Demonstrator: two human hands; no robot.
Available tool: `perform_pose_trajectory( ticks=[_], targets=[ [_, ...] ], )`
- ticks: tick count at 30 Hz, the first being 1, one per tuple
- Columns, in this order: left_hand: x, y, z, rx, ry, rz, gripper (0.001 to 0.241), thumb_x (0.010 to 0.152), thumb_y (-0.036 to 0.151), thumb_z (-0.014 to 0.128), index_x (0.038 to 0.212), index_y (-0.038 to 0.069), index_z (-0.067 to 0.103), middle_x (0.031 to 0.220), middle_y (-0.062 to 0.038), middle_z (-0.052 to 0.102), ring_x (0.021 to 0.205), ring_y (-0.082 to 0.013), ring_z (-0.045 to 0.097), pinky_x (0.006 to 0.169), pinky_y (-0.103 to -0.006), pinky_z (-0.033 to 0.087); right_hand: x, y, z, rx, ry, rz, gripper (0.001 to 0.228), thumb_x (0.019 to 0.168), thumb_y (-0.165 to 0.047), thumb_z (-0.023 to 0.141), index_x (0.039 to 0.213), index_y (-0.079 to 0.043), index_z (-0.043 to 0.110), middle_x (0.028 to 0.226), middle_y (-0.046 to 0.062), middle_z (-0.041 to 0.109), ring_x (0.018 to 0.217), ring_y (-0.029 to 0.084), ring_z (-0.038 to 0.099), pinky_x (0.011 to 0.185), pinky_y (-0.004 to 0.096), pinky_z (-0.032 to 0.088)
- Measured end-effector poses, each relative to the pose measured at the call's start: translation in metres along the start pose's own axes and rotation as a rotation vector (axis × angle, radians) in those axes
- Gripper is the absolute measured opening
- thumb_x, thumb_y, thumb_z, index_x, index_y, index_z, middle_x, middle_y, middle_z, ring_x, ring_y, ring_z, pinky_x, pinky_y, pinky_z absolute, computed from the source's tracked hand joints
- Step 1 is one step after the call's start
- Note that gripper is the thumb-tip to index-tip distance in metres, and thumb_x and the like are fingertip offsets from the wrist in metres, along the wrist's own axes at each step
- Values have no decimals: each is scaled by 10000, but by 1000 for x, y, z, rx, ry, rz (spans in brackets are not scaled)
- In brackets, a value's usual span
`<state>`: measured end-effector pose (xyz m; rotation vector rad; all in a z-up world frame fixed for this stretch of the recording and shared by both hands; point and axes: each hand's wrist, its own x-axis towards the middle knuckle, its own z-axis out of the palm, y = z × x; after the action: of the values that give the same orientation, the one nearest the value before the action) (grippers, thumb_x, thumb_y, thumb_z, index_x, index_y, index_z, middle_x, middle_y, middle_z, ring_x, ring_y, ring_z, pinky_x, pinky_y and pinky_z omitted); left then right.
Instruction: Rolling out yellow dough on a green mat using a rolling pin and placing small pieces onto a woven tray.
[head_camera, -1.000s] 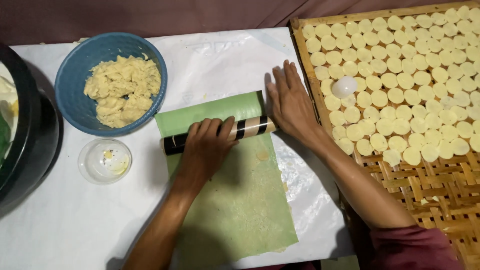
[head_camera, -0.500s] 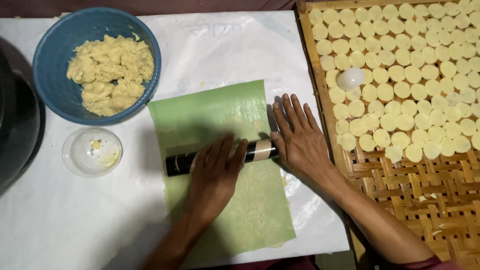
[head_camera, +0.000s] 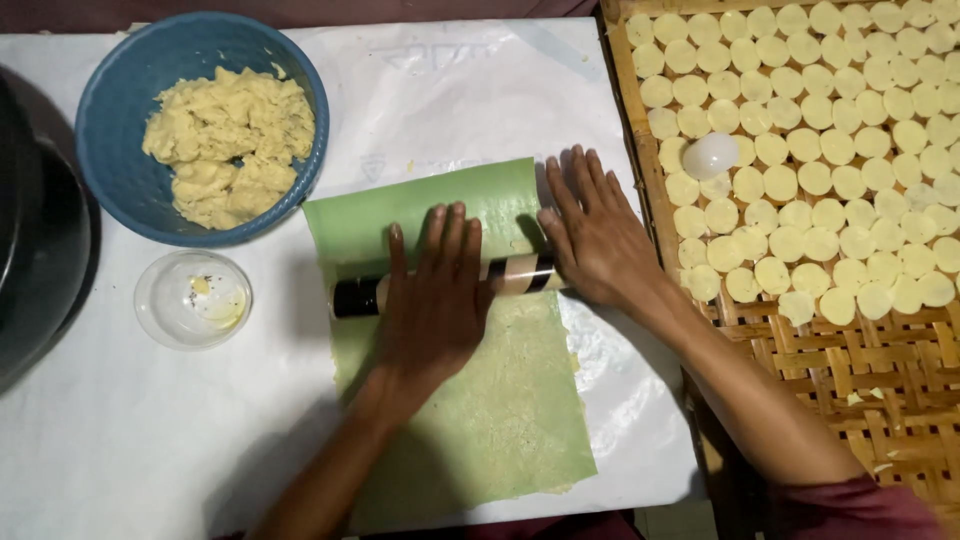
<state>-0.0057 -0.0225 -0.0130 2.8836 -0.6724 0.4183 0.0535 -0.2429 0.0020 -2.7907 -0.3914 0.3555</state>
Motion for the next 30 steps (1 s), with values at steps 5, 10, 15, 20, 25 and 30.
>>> perform_pose_trajectory(
  ticks=[5, 10, 15, 20, 25, 30],
  targets=[
    [4, -3, 0, 19, 6, 5, 604, 1092, 449, 390, 1529, 36, 446, 1615, -191, 420, 1518, -366, 351, 1204, -656, 245, -9, -5, 1, 3, 161, -65, 694, 1085, -508, 103, 1632, -86, 32, 1694, 211, -3, 1577, 340, -17, 1276, 451, 29],
    [-55, 32, -17, -41, -29, 32, 739, 966, 463, 630, 1533, 25, 448, 1618, -220, 407, 1524, -346, 360, 1213, -621, 274, -72, -8, 29, -121, 288, -152, 721, 1097, -519, 177, 1636, -52, 74, 1700, 233, 104, 1593, 353, 70, 1300, 459, 73],
    [-84, 49, -20, -55, -53, 9, 814, 963, 501, 639, 1560, 14, 378, 1625, -199, 397, 1525, -346, 355, 1194, -594, 316, -125, -12, 43, -20, 236, -218, 714, 1086, -375, 335, 1639, -66, 7, 1702, 248, 28, 1595, 380, 10, 1285, 550, 88],
    [-54, 41, -4, -10, -99, -47, 799, 980, 539, 563, 1557, 15, 384, 1653, -189, 358, 1549, -330, 308, 1234, -582, 245, -102, -7, 52, -167, 259, -218, 696, 1095, -417, 233, 1591, 68, 173, 1655, 307, 208, 1569, 408, 182, 1295, 520, 130],
    [7, 15, 15, -32, -5, -40, 736, 1070, 531, 438, 1434, -103, 532, 1581, -268, 446, 1509, -373, 385, 1198, -687, 259, -39, 0, 26, -159, 210, -195, 753, 1100, -502, 61, 1597, 51, 178, 1664, 258, 241, 1577, 355, 185, 1295, 465, 118],
    [47, -7, 35, -50, 64, -78, 628, 1093, 419, 491, 1525, -35, 476, 1635, -197, 381, 1532, -384, 297, 1219, -693, 194, 3, 4, 13, -248, 192, -141, 684, 1109, -439, 105, 1624, 11, 111, 1697, 217, 153, 1585, 310, 85, 1291, 434, 42]
  ],
)
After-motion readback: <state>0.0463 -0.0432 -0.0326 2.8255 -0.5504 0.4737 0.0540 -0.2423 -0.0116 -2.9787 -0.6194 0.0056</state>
